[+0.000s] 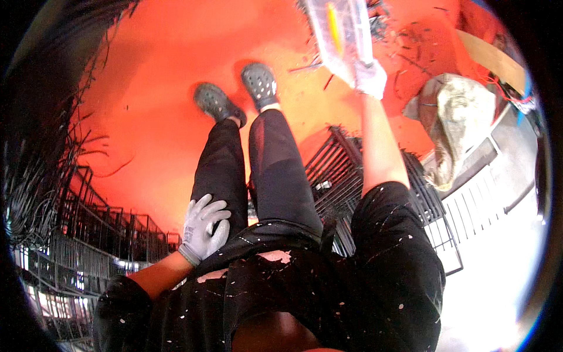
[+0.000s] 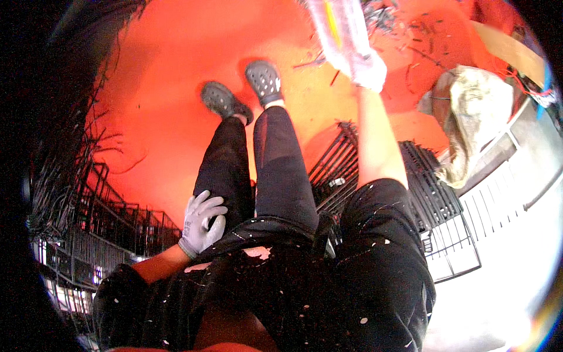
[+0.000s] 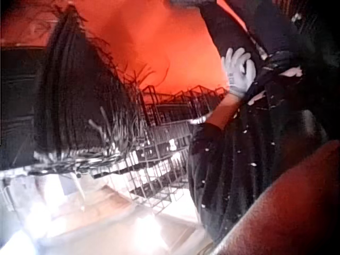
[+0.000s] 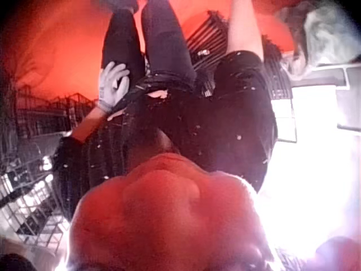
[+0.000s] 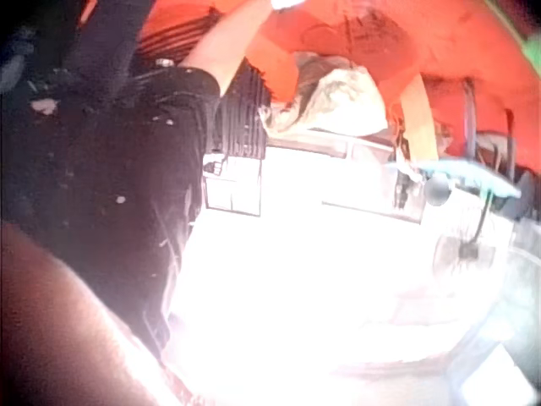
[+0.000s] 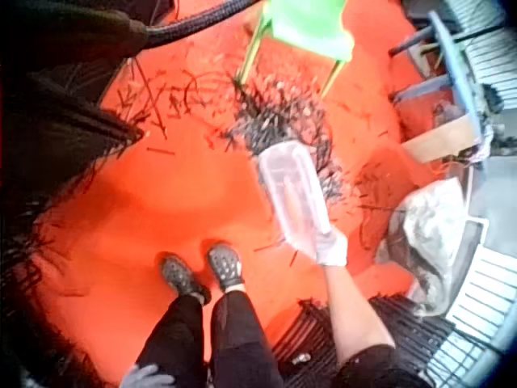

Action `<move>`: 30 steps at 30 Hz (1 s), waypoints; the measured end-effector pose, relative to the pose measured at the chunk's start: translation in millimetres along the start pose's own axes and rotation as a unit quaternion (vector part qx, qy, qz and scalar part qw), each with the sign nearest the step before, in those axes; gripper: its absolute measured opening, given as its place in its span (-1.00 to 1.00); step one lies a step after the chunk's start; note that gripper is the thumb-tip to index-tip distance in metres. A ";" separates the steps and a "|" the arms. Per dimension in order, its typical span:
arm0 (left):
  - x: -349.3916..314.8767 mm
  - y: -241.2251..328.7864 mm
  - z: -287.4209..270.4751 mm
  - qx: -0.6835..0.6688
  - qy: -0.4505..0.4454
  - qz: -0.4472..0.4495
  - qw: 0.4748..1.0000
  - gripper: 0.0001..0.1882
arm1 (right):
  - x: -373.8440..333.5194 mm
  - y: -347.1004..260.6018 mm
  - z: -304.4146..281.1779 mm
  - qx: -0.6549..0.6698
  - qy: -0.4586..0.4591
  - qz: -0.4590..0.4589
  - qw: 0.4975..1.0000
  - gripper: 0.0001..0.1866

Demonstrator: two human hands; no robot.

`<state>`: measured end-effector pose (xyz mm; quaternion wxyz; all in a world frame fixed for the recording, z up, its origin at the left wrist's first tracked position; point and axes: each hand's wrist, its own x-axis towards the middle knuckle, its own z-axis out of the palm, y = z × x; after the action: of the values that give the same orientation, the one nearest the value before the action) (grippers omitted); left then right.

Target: The person sweeps small black debris from a red floor into a clear plastic container using a green dustpan. They then transfer the debris from the container into a large beige sack. The person also moves a stack of black mats to access more debris.

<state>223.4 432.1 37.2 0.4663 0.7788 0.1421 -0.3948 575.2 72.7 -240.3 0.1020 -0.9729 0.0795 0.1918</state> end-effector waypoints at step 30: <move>132.3 100.4 -243.4 0.009 0.070 -0.094 0.993 -0.62 | 149.4 -487.8 -64.0 -0.030 -0.375 -0.246 0.893 -0.59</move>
<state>485.7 564.1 61.6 0.4087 0.7919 0.2441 -0.3824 829.0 512.3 -158.6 0.1391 -0.8195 -0.2126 0.5136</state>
